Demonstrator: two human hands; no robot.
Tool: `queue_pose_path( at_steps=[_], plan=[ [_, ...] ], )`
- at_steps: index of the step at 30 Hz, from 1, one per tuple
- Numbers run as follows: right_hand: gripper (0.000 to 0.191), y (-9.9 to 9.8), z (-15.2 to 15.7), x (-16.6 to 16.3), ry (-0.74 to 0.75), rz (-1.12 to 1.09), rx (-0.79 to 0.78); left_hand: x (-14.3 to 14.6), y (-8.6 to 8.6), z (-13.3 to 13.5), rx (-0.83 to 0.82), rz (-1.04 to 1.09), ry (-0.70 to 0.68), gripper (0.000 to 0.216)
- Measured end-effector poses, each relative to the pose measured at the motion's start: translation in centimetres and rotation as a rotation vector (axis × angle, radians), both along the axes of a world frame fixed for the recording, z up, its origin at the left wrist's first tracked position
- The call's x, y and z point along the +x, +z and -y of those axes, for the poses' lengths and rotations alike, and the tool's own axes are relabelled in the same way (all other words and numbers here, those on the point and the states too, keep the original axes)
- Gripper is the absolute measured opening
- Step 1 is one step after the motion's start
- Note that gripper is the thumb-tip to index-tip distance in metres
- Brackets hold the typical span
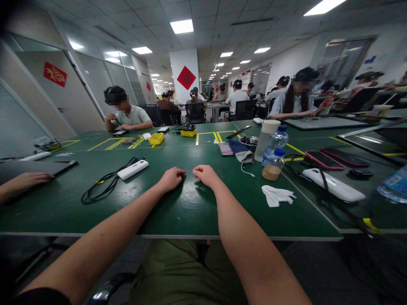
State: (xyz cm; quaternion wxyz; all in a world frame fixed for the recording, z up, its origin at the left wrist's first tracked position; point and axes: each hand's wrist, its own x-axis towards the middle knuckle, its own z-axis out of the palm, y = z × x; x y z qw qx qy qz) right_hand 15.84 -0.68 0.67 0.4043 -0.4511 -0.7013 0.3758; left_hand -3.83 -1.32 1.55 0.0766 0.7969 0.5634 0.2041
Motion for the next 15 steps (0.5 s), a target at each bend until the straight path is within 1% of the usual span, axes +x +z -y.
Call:
queue_pose_path(
  at_steps=[2, 4, 5, 7, 8, 10, 12, 15],
  plan=[
    [0.018, -0.1, -0.2, 0.1, -0.052, 0.029, 0.025, 2.1, 0.0, -0.3, 0.007, 0.004, -0.088, 0.041],
    [0.019, -0.2, -0.4, 0.5, -0.180, 0.098, 0.069, 3.2, -0.1, -0.8, -0.017, 0.059, -0.150, 0.046],
    [0.020, -0.2, -0.6, 0.7, -0.263, 0.138, 0.090, 3.3, -0.2, -1.1, -0.033, 0.101, -0.153, 0.048],
    [0.021, -0.3, -0.9, 1.2, -0.408, 0.216, 0.116, 2.9, -0.4, -1.7, -0.060, 0.186, -0.116, 0.048],
    [0.023, -0.3, -1.0, 1.4, -0.446, 0.252, 0.120, 2.4, -0.5, -1.9, -0.072, 0.216, -0.090, 0.046],
    [0.024, -0.3, -1.1, 1.5, -0.438, 0.332, 0.113, 1.2, -0.7, -2.3, -0.094, 0.256, -0.058, 0.041],
    [0.024, -0.3, -1.0, 1.2, -0.374, 0.424, 0.123, 0.3, -0.8, -2.5, -0.107, 0.262, -0.062, 0.036],
    [0.027, -0.2, -0.6, 0.7, -0.294, 0.546, 0.133, -0.1, -0.9, -2.2, -0.063, 0.186, -0.088, 0.031]
  ],
)
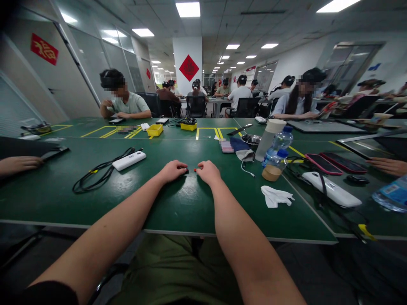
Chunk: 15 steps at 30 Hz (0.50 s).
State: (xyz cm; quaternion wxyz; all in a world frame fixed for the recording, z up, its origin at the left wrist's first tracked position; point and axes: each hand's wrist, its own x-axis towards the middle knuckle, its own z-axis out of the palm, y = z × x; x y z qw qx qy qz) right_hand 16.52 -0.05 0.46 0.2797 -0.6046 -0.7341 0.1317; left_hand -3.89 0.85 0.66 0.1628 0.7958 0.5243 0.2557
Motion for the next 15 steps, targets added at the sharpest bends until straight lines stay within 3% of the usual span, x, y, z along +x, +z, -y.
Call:
queue_pose_path(
  at_steps=[5, 12, 15],
  plan=[
    [0.024, 0.0, 0.4, -0.4, 0.061, 0.122, 0.002, 0.9, -0.1, 0.9, 0.114, -0.078, 0.020, 0.020],
    [0.030, 0.0, 0.2, -0.4, 0.138, 0.125, -0.003, 1.2, 0.4, 1.9, 0.034, 0.080, 0.060, 0.018],
    [0.021, -0.2, 0.1, -0.7, 0.209, 0.122, 0.010, 1.3, 0.2, 1.8, 0.023, 0.151, 0.055, 0.015]
  ],
)
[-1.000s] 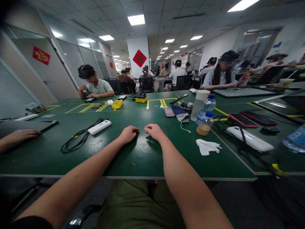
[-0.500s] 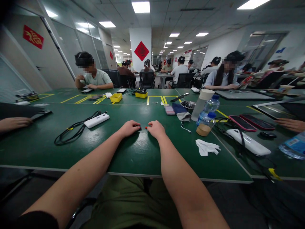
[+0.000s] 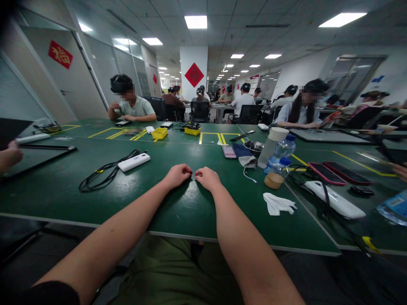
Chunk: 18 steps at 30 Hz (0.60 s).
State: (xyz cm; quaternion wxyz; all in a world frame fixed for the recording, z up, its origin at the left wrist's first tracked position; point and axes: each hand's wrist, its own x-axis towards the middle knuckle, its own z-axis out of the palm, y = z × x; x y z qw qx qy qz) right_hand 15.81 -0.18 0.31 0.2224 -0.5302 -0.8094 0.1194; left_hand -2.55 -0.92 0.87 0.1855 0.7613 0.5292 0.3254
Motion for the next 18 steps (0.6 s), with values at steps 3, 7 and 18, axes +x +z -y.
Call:
queue_pose_path(
  at_steps=[3, 7, 18],
  plan=[
    [0.014, -0.1, -0.1, -0.3, 0.082, -0.023, -0.005, 0.0, -0.5, -0.3, -0.029, 0.123, -0.036, 0.017],
    [0.010, -0.1, -0.3, -0.2, 0.093, -0.173, -0.017, 0.0, -0.9, -0.5, -0.207, 0.384, -0.127, 0.029],
    [0.021, 0.1, 0.2, -0.6, 0.050, -0.904, -0.214, 1.0, -0.1, 0.6, -0.495, 0.896, -0.145, 0.027]
  ],
)
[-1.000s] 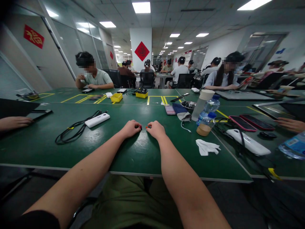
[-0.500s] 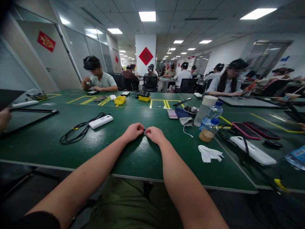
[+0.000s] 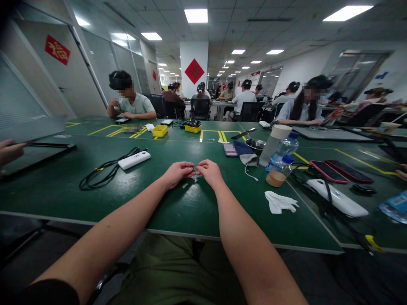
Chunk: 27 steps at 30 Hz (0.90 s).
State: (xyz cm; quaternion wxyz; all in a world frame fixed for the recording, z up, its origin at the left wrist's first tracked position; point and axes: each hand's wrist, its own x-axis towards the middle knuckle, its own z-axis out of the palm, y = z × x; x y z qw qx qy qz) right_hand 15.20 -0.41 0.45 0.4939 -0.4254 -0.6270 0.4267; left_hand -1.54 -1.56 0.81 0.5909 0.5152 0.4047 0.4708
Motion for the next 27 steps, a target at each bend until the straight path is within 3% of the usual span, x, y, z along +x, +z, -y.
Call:
queue_pose_path(
  at_steps=[4, 9, 18, 27],
  plan=[
    [0.016, 0.16, 0.21, 0.06, -0.021, -0.009, -0.021, 0.06, 0.23, 0.26, 0.011, -0.047, -0.001, 0.026],
    [0.015, 0.32, 0.62, -0.15, 0.085, 0.031, -0.082, -0.14, 0.17, 0.16, 0.014, 0.003, -0.004, 0.025],
    [0.017, -0.12, 0.16, -0.04, 0.105, 0.084, -0.026, -0.13, -0.28, -0.14, 0.048, -0.005, -0.034, 0.022],
    [0.016, -0.12, 0.05, 0.22, 0.029, 0.054, 0.043, -0.08, -0.13, -0.05, 0.073, -0.032, -0.031, 0.022]
  ],
)
